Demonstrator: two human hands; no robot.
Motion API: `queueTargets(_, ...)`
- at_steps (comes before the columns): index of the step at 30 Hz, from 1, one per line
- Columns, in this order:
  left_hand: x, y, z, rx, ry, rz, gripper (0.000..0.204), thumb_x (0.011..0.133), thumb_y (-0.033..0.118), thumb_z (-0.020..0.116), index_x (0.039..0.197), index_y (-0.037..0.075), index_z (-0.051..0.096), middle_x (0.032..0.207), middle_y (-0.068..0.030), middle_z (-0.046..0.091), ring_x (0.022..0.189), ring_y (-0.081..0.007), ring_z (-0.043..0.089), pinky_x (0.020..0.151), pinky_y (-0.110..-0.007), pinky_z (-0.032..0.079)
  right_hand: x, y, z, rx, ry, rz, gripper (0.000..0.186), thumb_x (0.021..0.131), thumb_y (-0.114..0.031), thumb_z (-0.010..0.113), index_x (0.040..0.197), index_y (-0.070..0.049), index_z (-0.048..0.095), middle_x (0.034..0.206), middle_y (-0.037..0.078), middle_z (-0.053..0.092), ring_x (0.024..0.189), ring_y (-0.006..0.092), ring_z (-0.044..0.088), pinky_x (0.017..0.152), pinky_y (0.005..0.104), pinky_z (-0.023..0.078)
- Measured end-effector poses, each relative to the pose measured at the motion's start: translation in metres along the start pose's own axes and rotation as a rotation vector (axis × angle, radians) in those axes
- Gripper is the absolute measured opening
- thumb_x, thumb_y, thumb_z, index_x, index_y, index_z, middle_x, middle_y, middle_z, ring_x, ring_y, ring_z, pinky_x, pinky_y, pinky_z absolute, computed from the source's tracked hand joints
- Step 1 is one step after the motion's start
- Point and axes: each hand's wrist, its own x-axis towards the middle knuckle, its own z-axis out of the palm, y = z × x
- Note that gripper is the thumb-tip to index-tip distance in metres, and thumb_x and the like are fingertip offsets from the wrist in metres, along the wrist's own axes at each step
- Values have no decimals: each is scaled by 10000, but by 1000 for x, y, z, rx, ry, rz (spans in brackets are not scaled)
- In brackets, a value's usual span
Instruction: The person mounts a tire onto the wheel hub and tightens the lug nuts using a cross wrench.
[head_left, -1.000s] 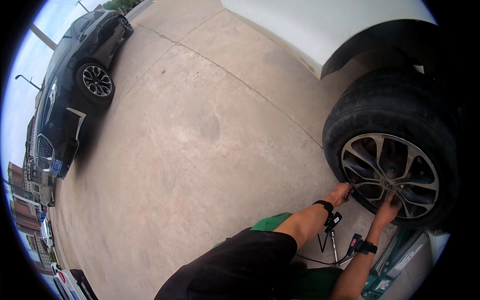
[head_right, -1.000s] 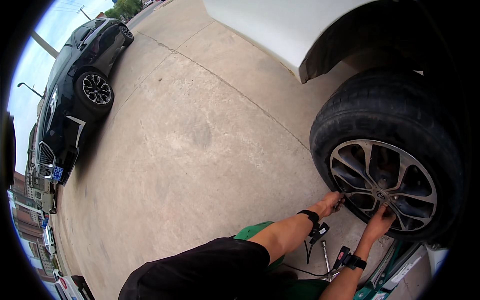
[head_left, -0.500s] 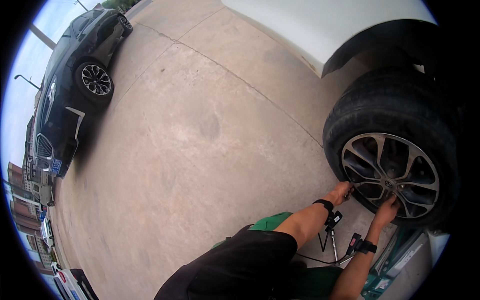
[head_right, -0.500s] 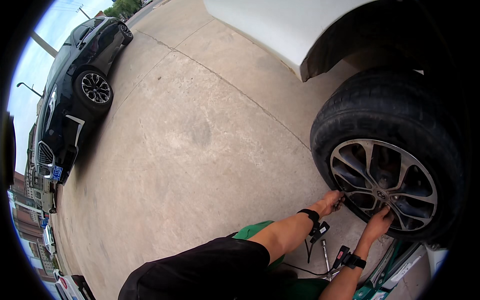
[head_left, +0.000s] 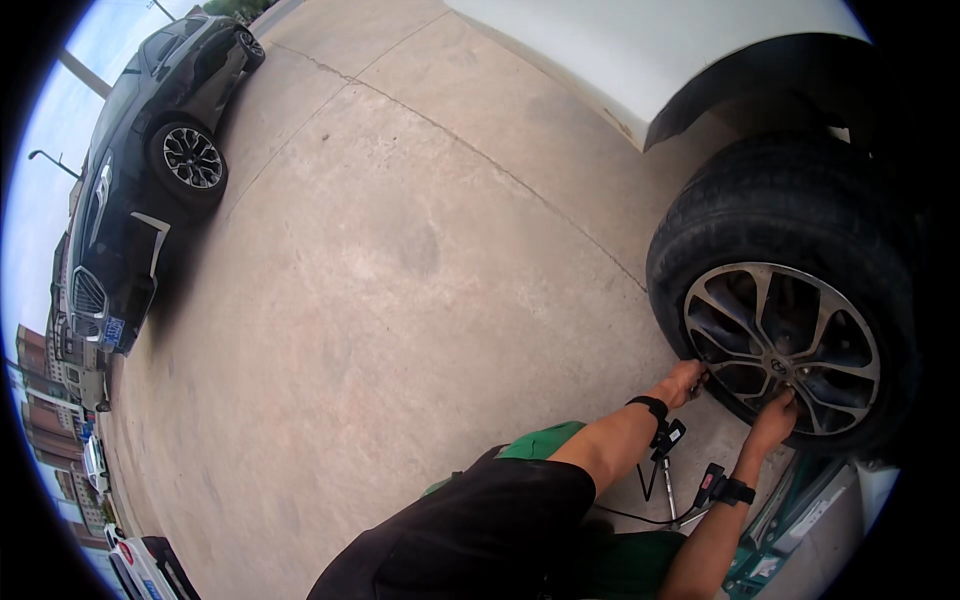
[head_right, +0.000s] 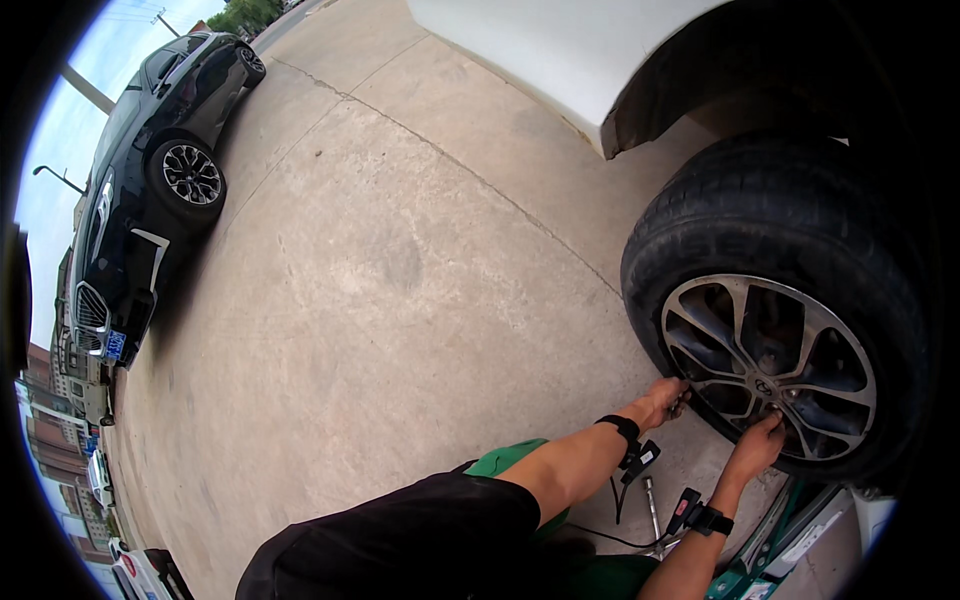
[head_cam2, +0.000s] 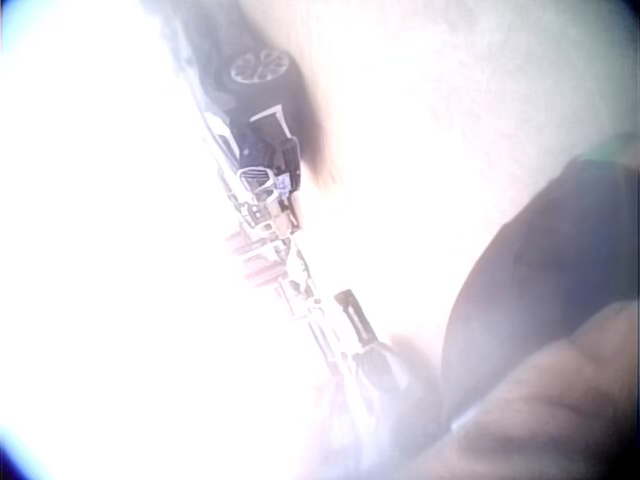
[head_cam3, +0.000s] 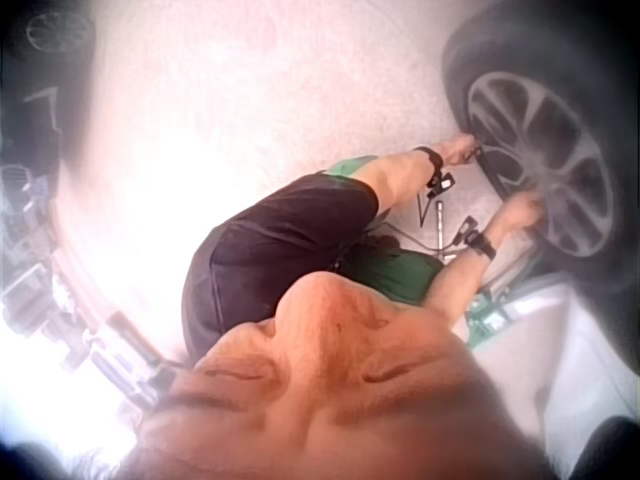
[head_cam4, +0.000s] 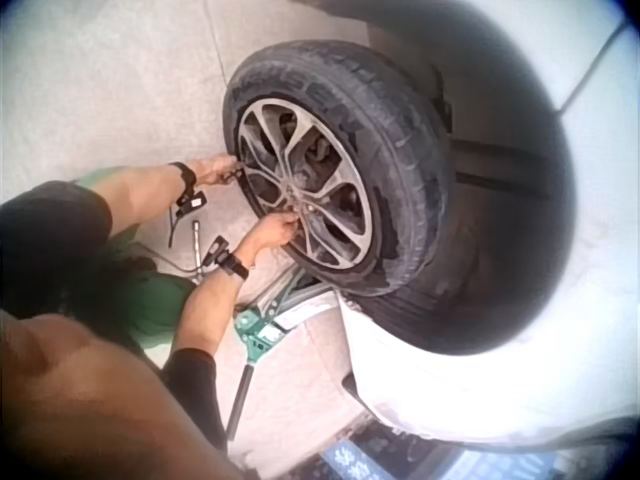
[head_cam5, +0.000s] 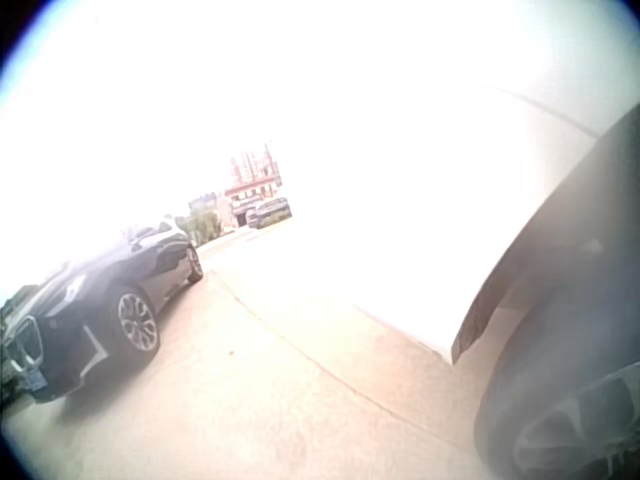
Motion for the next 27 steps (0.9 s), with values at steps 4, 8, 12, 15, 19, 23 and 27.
queueTargets(4,-4,3,3,24,2,-8,158,914,183,515,773,110,523,721,-14,534,610,-134,461,568,-293,388,-3,-2,1,18,77,-49,508,945,-410,503,1174,37,582,1135,237,632,1027,391,611,879,419,469)
queueTargets(8,-4,3,2,18,4,-8,170,911,184,518,758,110,522,714,-17,530,608,-137,461,568,-297,388,3,0,-1,29,-55,111,513,935,-413,502,1148,40,614,1136,228,640,1081,392,586,928,429,434)
queueTargets(12,-3,3,3,16,3,-10,174,912,188,516,758,106,521,710,-18,528,604,-136,456,565,-297,385,-1,0,2,53,65,-29,515,946,-420,480,1136,37,625,1129,240,635,1061,398,591,908,423,446)
queueTargets(15,3,-1,-2,13,-17,3,177,915,193,512,763,103,522,712,-19,529,603,-134,454,564,-297,383,1,2,0,1,10,-22,510,956,-421,469,1173,19,608,1115,232,640,1031,387,611,878,409,467)
queueTargets(19,6,-2,-1,9,-21,-4,173,920,197,511,775,103,523,723,-18,533,603,-132,453,565,-298,385,-3,-1,0,18,43,-28,510,954,-413,480,1183,27,596,1120,233,638,1036,389,608,885,412,462)
queueTargets(23,5,0,0,-9,-4,-9,151,922,189,508,795,108,524,732,-16,538,605,-128,457,556,-292,382,-2,0,-1,-34,11,-31,487,952,-382,507,1151,54,588,1103,234,645,1032,384,612,882,414,462)
queueTargets(27,5,1,0,-1,-5,-23,138,926,189,507,814,111,524,736,-13,544,608,-122,466,552,-281,388,-4,-3,1,58,90,-83,469,952,-362,518,1132,66,583,1089,230,651,1024,382,616,880,412,464)
